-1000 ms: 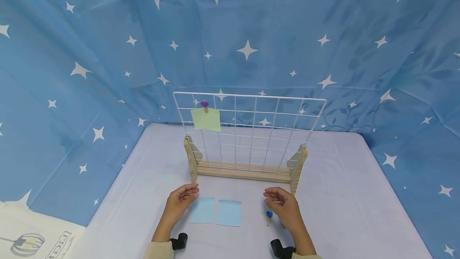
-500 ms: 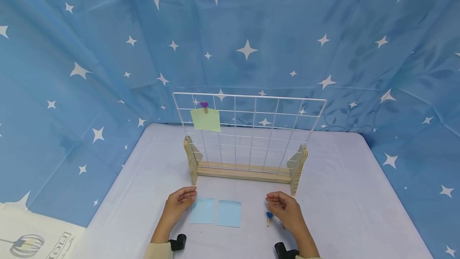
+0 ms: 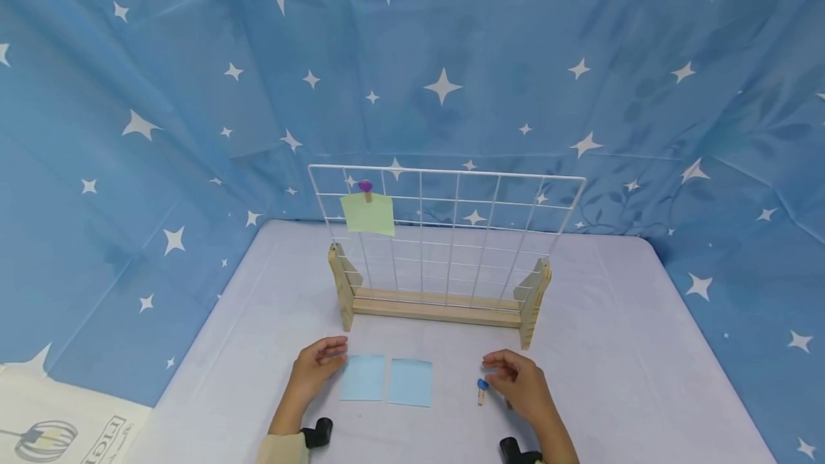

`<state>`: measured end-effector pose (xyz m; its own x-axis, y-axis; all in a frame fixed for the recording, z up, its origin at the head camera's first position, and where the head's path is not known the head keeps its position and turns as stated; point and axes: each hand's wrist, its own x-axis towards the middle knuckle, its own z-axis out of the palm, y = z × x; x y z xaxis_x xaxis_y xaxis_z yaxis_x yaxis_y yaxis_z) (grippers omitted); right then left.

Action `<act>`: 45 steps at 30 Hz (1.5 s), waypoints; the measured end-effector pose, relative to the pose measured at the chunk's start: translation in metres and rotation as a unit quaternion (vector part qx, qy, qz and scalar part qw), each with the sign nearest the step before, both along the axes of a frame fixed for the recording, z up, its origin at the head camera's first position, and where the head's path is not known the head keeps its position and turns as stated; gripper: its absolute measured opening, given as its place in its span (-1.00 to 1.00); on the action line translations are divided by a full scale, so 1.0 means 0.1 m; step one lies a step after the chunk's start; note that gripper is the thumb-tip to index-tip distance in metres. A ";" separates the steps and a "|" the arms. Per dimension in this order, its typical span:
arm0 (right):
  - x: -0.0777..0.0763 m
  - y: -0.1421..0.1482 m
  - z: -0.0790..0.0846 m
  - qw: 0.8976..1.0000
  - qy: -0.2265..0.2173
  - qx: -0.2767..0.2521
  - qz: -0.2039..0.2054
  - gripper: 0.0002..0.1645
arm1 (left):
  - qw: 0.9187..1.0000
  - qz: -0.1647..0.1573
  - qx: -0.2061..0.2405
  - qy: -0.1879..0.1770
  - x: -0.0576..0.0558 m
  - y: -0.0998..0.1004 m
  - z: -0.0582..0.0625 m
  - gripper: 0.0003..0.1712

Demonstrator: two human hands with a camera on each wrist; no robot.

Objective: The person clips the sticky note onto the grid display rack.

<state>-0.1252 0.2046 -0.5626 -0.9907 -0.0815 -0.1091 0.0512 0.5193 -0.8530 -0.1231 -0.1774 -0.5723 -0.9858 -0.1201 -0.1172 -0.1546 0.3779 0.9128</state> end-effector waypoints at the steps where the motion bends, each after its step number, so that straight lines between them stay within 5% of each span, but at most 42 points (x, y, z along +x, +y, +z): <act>1: 0.00 0.00 0.00 1.000 -0.003 0.008 -0.002 -0.70 | 1.000 0.000 -0.002 -0.005 0.00 0.00 0.00 -0.67; 7: 0.00 0.03 -0.03 0.999 -0.014 0.024 0.019 -0.69 | 0.999 -0.007 -0.025 -0.030 0.00 0.01 0.01 -0.67; 18: 0.00 0.08 -0.08 0.994 0.040 0.029 0.102 -0.71 | 0.998 -0.024 -0.057 -0.025 0.00 0.00 0.01 -0.66; 32: -0.02 0.13 -0.04 0.993 0.006 -0.015 0.120 -0.71 | 0.997 -0.042 -0.067 -0.028 -0.01 -0.05 0.06 -0.71; 39: -0.03 0.14 0.00 0.994 0.004 -0.014 0.105 -0.78 | 0.998 -0.025 -0.051 -0.033 0.01 -0.11 0.10 -0.70; 45: -0.06 0.11 0.04 0.998 0.034 0.035 0.044 -0.83 | 0.999 -0.026 -0.037 -0.019 0.00 -0.15 0.12 -0.67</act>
<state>-0.1309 0.2157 -0.5588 -0.9853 -0.1636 -0.0499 -0.0545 0.5770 -0.8150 -0.1233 -0.1922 -0.5605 -0.9858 -0.0789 -0.1480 -0.1677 0.4517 0.8763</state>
